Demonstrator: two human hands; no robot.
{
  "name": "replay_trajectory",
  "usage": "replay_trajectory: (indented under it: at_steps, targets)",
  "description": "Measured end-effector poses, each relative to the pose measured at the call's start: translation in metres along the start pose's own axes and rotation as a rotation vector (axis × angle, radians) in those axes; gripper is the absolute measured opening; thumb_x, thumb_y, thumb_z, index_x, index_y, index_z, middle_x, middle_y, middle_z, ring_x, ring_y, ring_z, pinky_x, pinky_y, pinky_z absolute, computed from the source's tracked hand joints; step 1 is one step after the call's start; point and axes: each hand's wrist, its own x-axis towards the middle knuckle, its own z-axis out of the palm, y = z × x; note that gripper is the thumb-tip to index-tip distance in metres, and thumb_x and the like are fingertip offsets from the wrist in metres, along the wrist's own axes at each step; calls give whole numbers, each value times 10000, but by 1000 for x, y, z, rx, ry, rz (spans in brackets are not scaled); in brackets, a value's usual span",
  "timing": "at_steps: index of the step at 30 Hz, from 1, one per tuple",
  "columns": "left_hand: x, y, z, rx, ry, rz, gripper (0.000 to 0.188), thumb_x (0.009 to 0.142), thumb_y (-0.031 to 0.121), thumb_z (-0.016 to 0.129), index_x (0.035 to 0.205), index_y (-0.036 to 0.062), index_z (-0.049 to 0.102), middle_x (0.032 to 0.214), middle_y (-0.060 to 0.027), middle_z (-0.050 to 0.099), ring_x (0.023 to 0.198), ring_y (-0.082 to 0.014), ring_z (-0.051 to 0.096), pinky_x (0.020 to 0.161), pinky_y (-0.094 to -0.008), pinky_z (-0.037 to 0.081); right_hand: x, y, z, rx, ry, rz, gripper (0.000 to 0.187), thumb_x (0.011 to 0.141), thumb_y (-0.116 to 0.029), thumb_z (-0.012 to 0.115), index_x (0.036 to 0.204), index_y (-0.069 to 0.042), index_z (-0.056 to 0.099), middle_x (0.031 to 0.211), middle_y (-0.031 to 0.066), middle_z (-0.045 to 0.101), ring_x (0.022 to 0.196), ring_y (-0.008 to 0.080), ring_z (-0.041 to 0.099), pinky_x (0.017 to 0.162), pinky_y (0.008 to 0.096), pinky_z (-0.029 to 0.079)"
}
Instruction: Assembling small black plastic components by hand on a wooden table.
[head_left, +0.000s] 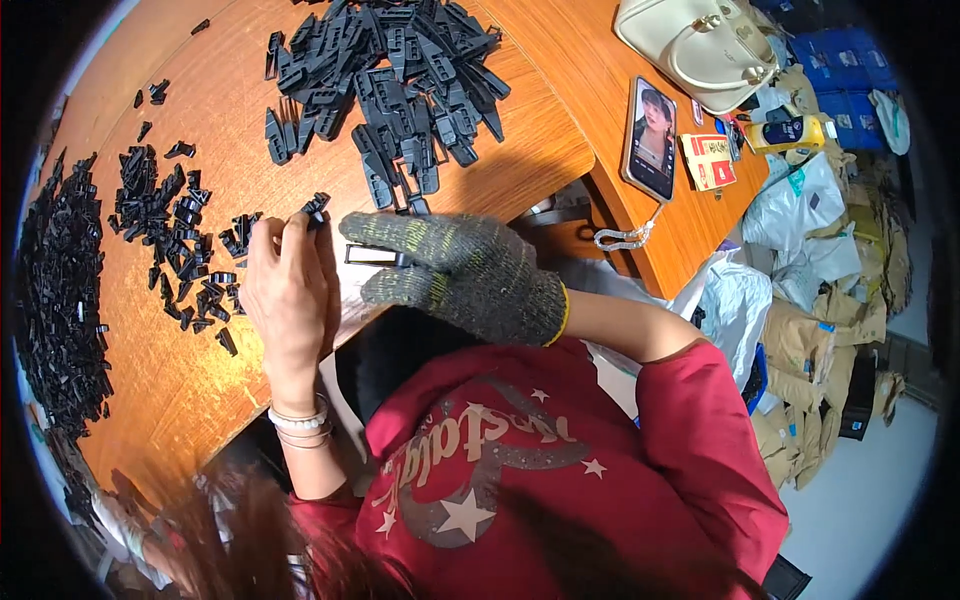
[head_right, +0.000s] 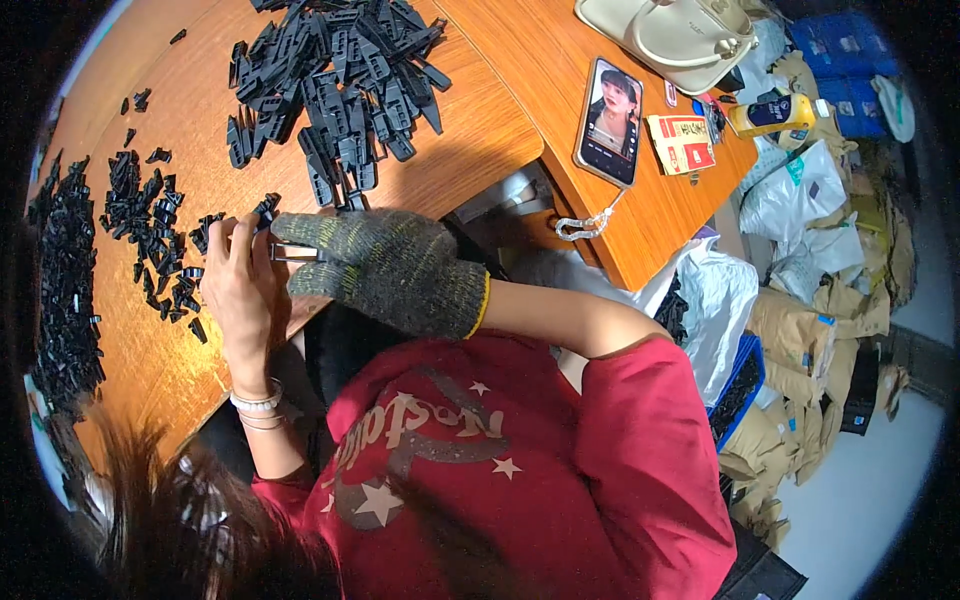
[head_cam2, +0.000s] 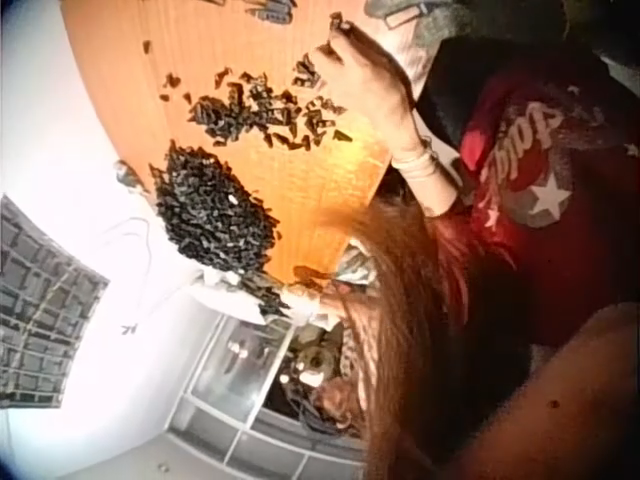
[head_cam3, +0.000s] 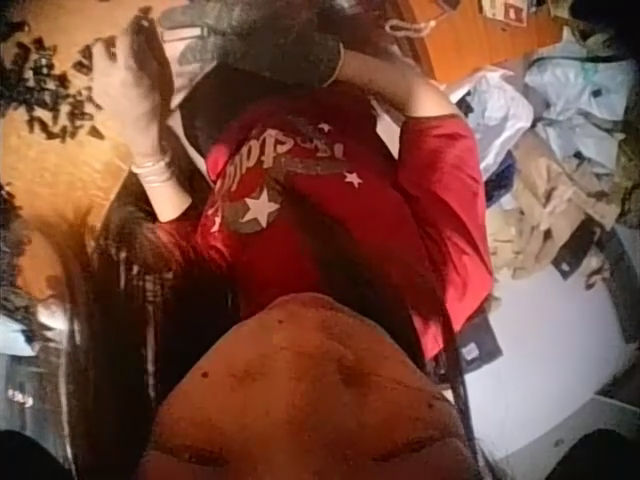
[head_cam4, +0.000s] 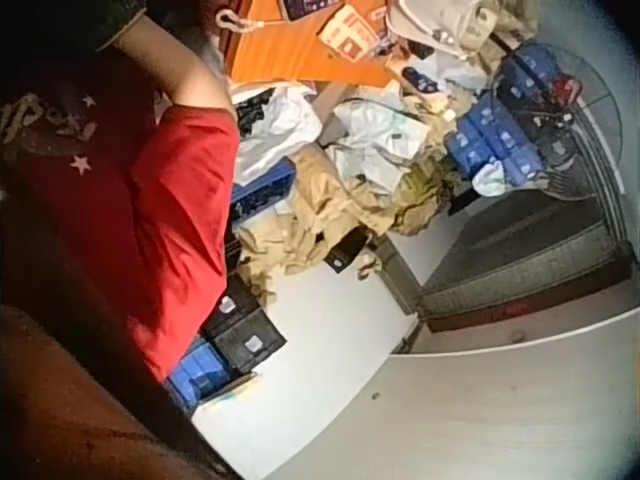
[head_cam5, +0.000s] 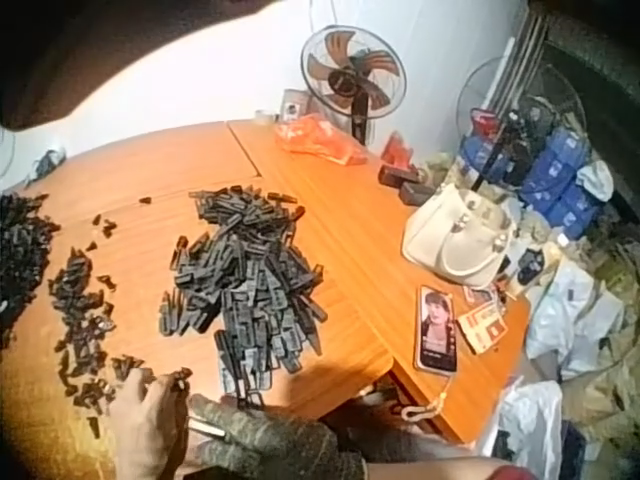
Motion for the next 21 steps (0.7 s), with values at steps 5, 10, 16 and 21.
replay_trajectory:
  at_steps: [5,10,16,21]
  targets:
    - [6,5,-6,-74,-10,37,162,853,39,599,1006,4,559,928,-162,534,771,-348,580,623,-396,469,-5,5,10,80,48,-61,413,896,-280,575,1253,-70,588,1185,120,629,993,259,648,804,364,547]
    - [-3,3,0,-421,43,-77,162,789,-22,667,882,-10,535,849,-162,567,714,-313,569,651,-356,478,1,3,4,132,37,36,406,887,-254,582,1239,-51,579,1212,116,602,969,256,653,761,363,555]
    - [-23,21,-13,-862,-142,-232,176,761,-77,682,863,7,565,764,-27,556,596,-62,476,525,-200,373,2,3,9,145,10,55,365,877,-189,569,1219,-64,588,1216,147,584,1052,297,615,878,397,514]
    - [-25,19,-14,-822,-183,-274,174,760,-88,660,886,-3,575,702,33,474,566,3,373,492,-169,293,6,0,15,81,30,-25,328,875,-206,563,1174,-85,623,1178,142,610,1030,308,626,854,417,520]
